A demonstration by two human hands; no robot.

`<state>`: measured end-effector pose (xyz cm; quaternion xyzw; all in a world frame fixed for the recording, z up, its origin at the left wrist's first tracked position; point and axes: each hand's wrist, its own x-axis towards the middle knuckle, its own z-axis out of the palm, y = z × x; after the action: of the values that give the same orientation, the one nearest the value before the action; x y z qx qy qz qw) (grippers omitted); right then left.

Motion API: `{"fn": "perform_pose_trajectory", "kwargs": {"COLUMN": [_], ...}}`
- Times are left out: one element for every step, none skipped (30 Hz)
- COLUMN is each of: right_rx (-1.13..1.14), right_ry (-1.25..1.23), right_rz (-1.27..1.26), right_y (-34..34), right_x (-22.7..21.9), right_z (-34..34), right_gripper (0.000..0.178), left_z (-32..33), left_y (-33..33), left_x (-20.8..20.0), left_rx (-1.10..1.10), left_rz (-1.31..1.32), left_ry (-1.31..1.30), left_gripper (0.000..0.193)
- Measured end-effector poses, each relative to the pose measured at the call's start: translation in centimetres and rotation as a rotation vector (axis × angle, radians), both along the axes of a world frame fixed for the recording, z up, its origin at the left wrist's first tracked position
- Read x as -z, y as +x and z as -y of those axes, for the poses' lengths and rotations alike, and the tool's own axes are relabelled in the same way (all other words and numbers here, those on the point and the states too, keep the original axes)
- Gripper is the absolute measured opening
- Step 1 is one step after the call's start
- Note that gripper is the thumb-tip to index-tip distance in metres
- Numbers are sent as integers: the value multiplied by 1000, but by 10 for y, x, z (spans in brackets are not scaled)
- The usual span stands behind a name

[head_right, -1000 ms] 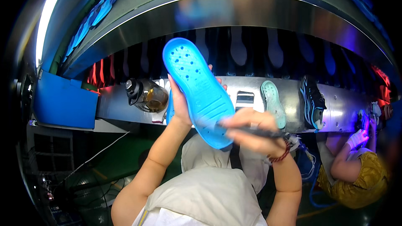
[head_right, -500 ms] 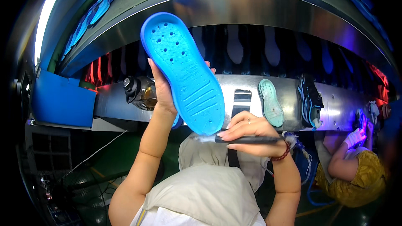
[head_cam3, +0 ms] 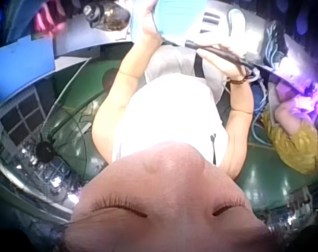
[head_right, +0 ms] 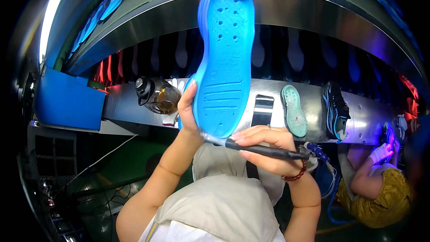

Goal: The person applies liquid to the bottom of blue shoe soles using a brush and then places the soles onto a moving conveyor belt.

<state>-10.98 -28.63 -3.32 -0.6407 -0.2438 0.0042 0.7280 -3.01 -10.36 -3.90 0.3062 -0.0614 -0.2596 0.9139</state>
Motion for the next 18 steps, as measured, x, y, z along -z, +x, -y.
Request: {"fn": "perform_pose_trajectory", "kwargs": {"right_rx": [-64,-19,104,228,127,19,21,22,96,171,117,62,-39,-139,-206,-149,-93,-37], "right_ry": [110,301,135,-33,-52,-83,-73,-63,-82,-102,-70,-150,-174,-197,-222,-185,-149,-111], "right_rz": [-10,-102,-18,65,12,124,135,145,131,119,73,165,191,217,247,227,206,185], "right_y": [4,5,10,15,16,19,19,19,19,19,16,14,12,11,13,14,17,21], "right_x": [3,4,4,4,2,0,-1,-2,1,2,1,-3,-9,-15,-19,-21,-20,-19], "right_z": [4,4,6,10,11,12,12,11,11,10,7,6,4,3,3,6,12,18], "right_gripper": [19,19,19,19,18,19,18,18,17,17,15,15,15,15,15,16,16,16], "left_z": [0,0,0,1,2,3,3,3,3,3,3,4,4,3,1,-2,-5,-7], "left_y": [4,8,11,15,18,21,22,24,26,29,32,33,33,33,36,38,38,36], "left_x": [2,2,2,3,3,3,2,1,0,-2,-1,-2,-3,-5,-7,-10,-13,-15], "left_rx": [25,51,53,58,63,68,71,91,111,132,162,165,164,163,238,310,382,394], "left_rz": [-13,-26,-22,-19,-15,-12,-12,-47,-83,-115,-146,-161,-177,-194,-204,-215,-226,-210], "left_ry": [-117,-234,-228,-223,-217,-212,-195,-219,-244,-270,-326,-304,-279,-253,-210,-170,-130,70], "left_gripper": [55,53,53,53,52,52,52,51,51,51,50,50,50,50,50,49,49,51]}}
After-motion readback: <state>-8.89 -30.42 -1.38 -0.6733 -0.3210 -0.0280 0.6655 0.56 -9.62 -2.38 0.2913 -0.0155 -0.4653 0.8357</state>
